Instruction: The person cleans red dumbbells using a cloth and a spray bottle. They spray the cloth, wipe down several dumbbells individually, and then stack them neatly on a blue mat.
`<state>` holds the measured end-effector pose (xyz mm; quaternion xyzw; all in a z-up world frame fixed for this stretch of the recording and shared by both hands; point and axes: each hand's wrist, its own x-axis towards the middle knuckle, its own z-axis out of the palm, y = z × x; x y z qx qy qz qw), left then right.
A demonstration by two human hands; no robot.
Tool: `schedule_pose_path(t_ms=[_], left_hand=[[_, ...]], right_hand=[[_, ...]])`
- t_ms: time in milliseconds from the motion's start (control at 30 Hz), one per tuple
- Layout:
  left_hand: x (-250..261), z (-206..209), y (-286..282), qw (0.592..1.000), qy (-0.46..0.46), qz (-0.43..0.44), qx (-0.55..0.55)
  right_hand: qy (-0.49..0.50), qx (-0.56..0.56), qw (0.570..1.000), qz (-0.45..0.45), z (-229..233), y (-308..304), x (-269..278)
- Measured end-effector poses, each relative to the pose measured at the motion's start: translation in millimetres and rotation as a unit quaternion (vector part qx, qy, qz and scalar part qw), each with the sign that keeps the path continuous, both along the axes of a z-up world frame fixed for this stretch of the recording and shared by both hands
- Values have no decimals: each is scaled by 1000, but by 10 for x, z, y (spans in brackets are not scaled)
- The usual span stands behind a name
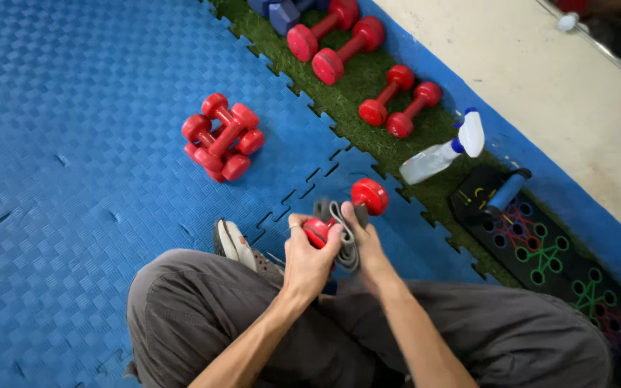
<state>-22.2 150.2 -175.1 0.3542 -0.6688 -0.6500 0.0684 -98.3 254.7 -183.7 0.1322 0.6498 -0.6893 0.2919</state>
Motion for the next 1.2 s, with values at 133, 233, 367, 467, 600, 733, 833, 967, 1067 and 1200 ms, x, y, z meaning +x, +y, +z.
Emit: schedule_pose_path(t_ms=[133,233,367,467,600,733,833,967,1067,1200], left_hand=[[-84,38,-126,996,-36,80,6],[-53,-38,-211,974,-61,151,158],[24,20,-188,954,2,183,238],[17,84,-39,936,50,152,314],[14,-180,0,976,94,67,184],[201,398,83,981,91,-128,-113],[361,513,200,855,137,-348,-360],[336,373,191,865,104,-357,-336],[295,197,56,964,121,-194,-133],[144,125,-114,982,155,20,110]], right_hand=[[113,211,949,205,490,383,48],[195,327,912,153,1154,537,-116],[435,203,865,145,982,570,-189],[555,138,799,187,513,422,-291],[564,269,773,106,347,356,-298],[391,328,846,154,1,369,-468],[215,326,845,365,-199,340,-582],[52,78,899,429,177,321,-363],[91,1,945,314,325,431,-250],[163,-244,945,147,339,416,-179]])
